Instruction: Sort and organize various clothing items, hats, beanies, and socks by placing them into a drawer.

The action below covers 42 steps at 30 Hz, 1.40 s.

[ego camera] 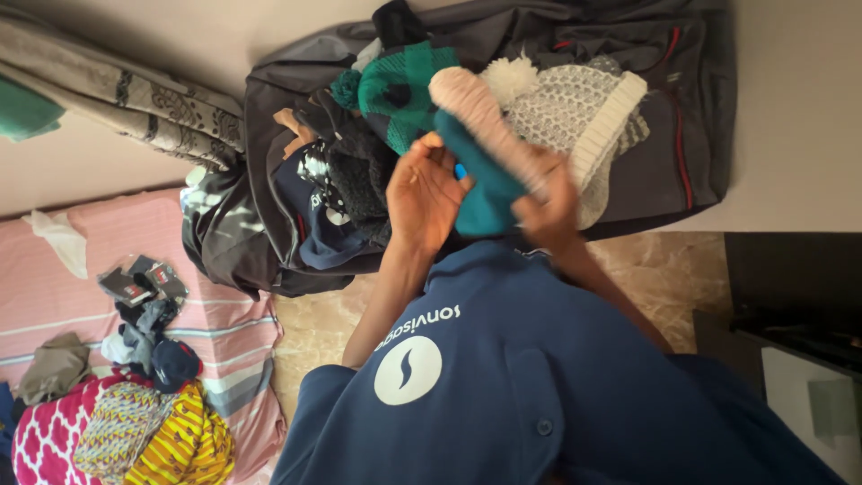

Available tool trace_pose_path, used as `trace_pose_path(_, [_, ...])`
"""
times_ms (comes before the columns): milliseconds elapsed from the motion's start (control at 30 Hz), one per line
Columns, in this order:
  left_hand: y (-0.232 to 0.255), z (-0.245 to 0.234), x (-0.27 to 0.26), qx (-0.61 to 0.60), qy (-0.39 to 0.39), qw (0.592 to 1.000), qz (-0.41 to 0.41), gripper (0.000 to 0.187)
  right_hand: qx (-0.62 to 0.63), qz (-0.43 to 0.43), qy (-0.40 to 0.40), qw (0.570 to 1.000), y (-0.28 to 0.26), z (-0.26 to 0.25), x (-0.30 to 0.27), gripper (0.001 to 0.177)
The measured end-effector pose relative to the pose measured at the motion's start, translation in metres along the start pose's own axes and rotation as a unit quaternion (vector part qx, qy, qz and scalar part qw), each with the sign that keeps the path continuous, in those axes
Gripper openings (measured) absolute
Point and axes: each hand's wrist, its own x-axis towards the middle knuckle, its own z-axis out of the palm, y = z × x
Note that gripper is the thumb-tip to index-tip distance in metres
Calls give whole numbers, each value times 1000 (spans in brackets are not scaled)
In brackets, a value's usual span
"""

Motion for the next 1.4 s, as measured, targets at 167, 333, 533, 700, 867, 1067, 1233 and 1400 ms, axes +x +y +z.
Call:
trace_pose_path(167, [8,37,-1,381,-16,911,155,64,156,45,60,985,2,-62,33,36])
trace_pose_path(333, [22,32,19,605,-87,759,222,117,259,48,-6,965,11,-103,49,39])
trace_pose_path(533, [20,-7,43,523,-215,825,23,131,307,32,-111,945,28,-112,64,46])
trace_pose_path(700, [21,3,35,474,-124,870,-53,87,341,77,-46,936,36,-88,76,39])
trace_pose_path(867, [22,-7,28,498,-24,867,-9,63,306,95,22,947,68,-29,75,47])
trace_pose_path(1067, [30,-18,21,512,66,853,79,56,116,102,77,985,107,22,37,51])
trace_pose_path(1233, [41,-20,6,500,137,844,134,54,-68,157,37,985,119,7,14,39])
trace_pose_path(1400, [37,-9,3,451,167,862,161,51,-224,142,17,964,126,2,46,40])
